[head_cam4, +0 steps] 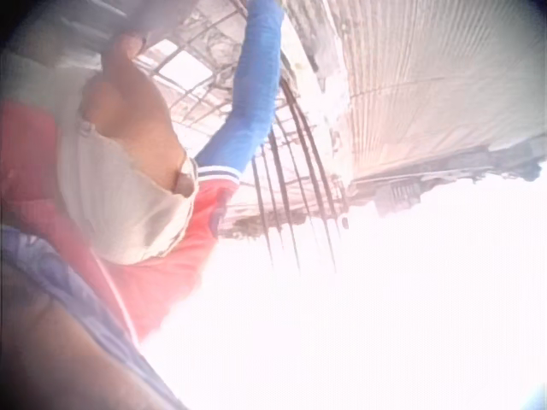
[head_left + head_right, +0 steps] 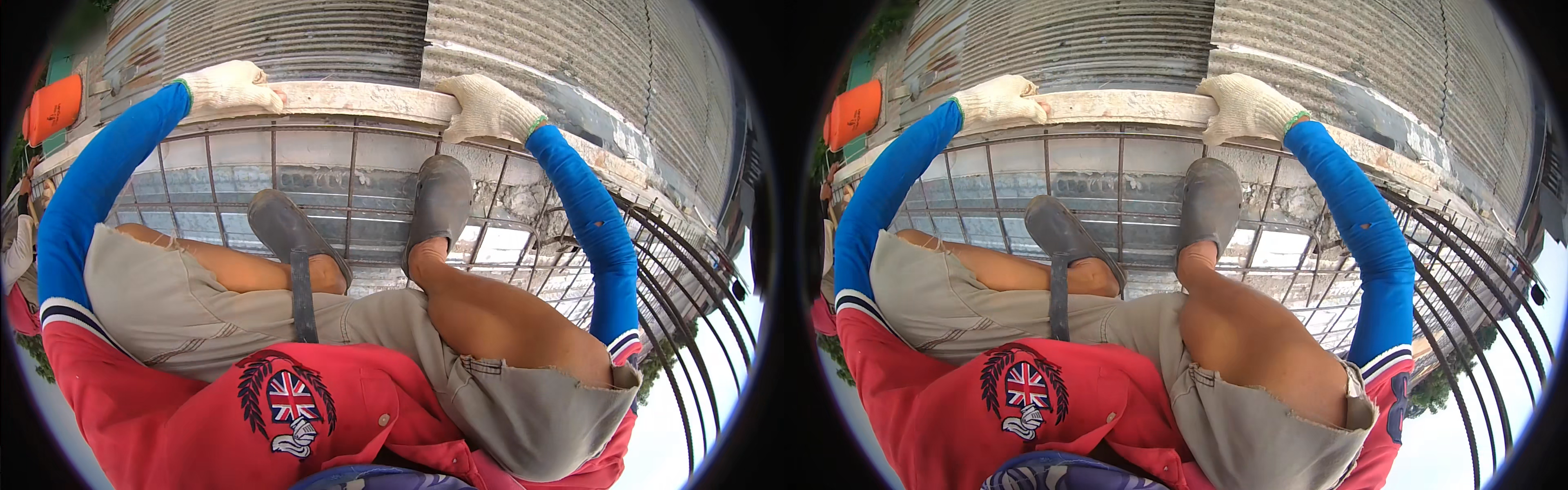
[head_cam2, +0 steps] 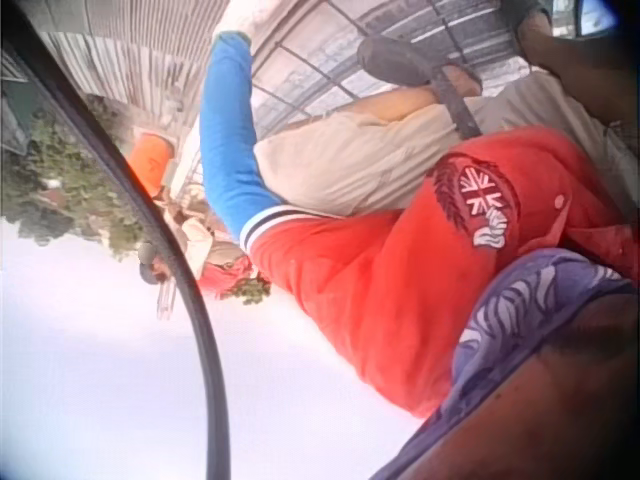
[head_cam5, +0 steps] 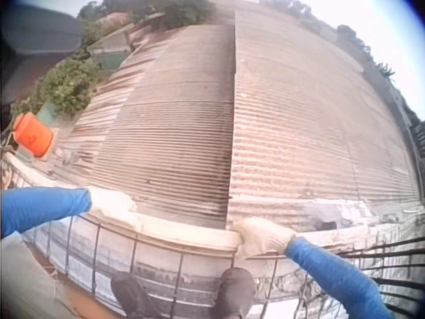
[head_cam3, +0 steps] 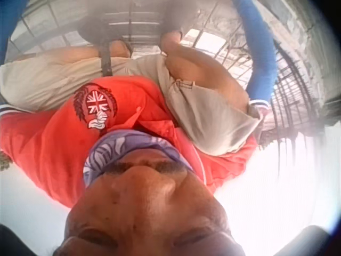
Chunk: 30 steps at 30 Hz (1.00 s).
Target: The person walks across a metal grid roof, picks up a wooden plank, and places it along the edge of the roof. They adjust the plank's position with both hands to align it with the roof edge.
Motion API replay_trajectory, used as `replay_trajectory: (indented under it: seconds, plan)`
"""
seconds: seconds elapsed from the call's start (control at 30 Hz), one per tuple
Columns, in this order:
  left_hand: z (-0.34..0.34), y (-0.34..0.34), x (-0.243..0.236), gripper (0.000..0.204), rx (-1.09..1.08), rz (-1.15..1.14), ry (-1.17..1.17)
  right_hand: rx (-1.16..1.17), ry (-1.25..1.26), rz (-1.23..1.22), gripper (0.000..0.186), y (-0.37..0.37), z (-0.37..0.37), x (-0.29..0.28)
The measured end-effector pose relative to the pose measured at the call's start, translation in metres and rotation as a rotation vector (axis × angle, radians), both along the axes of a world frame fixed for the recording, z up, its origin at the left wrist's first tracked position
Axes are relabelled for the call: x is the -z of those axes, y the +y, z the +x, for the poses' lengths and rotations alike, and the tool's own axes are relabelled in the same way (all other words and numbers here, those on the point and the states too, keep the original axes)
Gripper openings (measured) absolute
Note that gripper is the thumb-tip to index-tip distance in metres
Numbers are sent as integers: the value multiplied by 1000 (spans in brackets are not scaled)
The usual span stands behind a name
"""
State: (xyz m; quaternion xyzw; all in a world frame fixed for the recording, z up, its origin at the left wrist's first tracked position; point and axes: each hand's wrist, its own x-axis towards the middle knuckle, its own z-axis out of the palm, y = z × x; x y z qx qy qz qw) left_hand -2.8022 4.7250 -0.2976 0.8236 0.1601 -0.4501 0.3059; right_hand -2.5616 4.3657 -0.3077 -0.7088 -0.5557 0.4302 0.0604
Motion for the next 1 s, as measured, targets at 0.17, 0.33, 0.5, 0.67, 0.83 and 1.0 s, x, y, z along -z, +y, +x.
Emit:
replay_trajectory:
  seconds: [0.17,0.33,0.5,0.67,0.83,1.0]
  plan:
    - [11,0,13,63,22,46,126,144,75,-78,80,-5,1,24]
    - [2,9,32,60,99,17,34,252,105,-22,89,-8,0,70]
    - [6,8,40,58,45,-49,58,275,106,-211,95,8,0,55]
    - [-9,13,48,57,-68,-176,19,194,113,-203,96,16,-1,50]
    - [7,22,61,55,53,-118,61,240,85,-207,88,13,-6,43]
    - [13,22,57,50,60,-120,70,241,92,-176,84,9,0,37]
